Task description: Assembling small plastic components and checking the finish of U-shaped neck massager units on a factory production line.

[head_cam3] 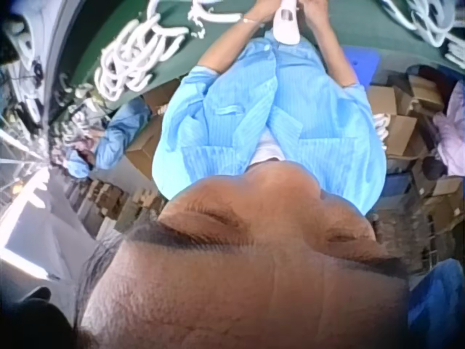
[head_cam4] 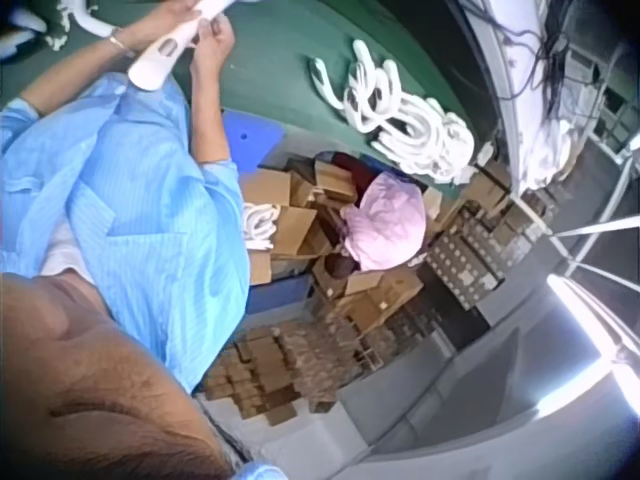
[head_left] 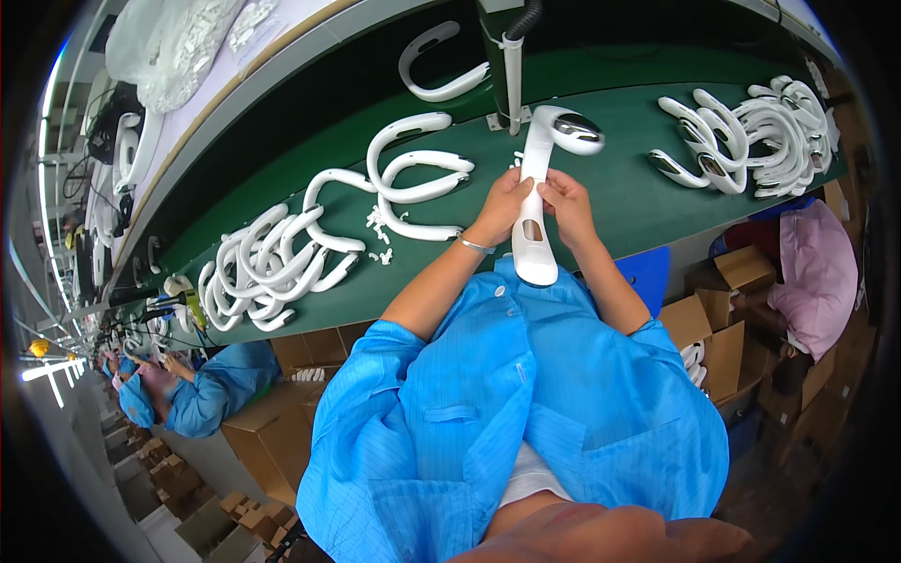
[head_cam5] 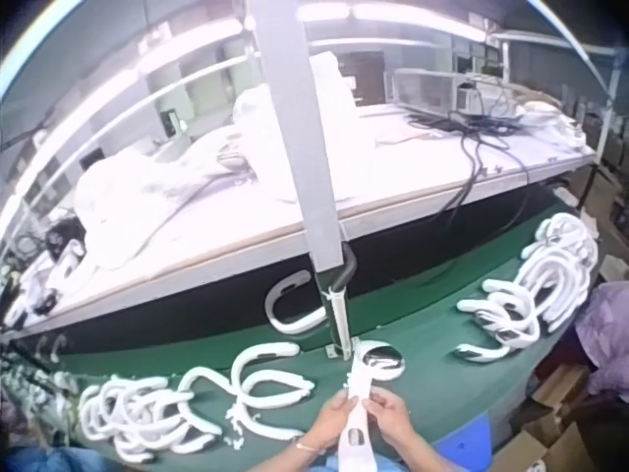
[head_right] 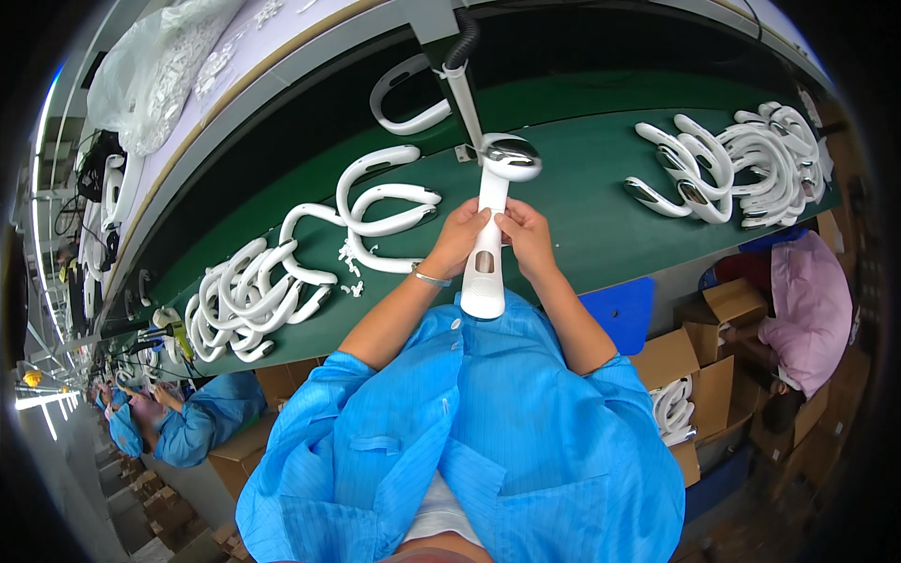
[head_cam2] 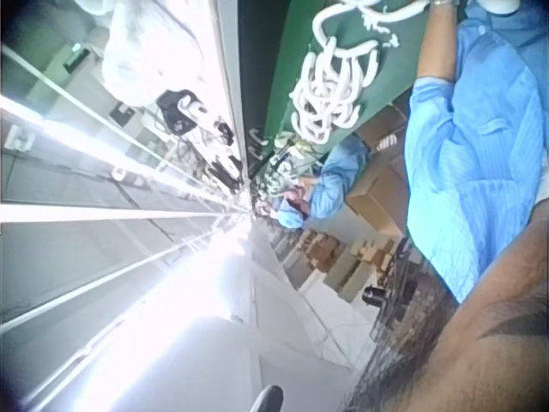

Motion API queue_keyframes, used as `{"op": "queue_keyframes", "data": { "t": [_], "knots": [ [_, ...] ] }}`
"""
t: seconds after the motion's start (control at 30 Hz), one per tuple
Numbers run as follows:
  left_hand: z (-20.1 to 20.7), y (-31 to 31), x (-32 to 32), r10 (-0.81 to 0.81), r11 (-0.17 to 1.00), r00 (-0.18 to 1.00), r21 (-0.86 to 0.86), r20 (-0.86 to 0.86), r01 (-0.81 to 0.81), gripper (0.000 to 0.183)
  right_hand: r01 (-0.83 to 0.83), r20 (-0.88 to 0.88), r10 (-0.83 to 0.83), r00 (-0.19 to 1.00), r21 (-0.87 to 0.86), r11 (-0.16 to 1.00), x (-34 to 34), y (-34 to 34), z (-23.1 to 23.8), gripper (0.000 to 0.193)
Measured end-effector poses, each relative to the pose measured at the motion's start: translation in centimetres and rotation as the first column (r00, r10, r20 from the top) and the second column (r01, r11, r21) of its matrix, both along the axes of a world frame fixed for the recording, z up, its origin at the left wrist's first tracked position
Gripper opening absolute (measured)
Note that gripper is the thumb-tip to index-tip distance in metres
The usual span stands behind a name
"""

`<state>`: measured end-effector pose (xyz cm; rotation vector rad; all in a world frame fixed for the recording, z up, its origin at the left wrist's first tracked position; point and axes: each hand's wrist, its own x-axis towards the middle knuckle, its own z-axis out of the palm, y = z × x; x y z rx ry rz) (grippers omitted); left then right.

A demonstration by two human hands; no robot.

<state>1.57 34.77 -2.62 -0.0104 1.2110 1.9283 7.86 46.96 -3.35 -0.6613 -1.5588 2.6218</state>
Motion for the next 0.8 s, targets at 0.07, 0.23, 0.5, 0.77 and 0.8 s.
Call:
{"op": "queue_keyframes", "data": {
  "t": [0.07,0.23,0.5,0.77,0.8],
  "knots": [
    [0.3,0.6,0.2,-0.046,0.996,0.999,0.079,0.027,0.043,0.031,0.036,-0.056,-0.029,0.998,0.117,0.992,0.3,0.5,0.0,0.034],
    [2.0,2.1,1.7,-0.014,0.985,0.998,0.173,-0.057,0.023,0.028,0.03,-0.13,0.009,0.992,0.295,0.955,1.7,2.3,1.0,0.039],
    [-0.2,2.4,0.2,-0.203,0.979,0.933,-0.068,-0.296,0.191,0.032,0.013,-0.06,-0.003,0.998,0.163,0.987,2.2,3.3,3.2,0.039],
    [5.3,4.6,-0.1,-0.145,0.989,0.982,-0.049,-0.117,0.14,0.022,0.1,-0.187,-0.049,0.981,0.275,0.956,1.9,3.6,6.0,0.028],
    [5.8,5.1,-0.3,-0.229,0.953,0.936,-0.258,-0.268,0.159,0.021,0.07,-0.074,-0.061,0.995,0.124,0.99,2.0,4.1,6.5,0.027]
  ]
}}
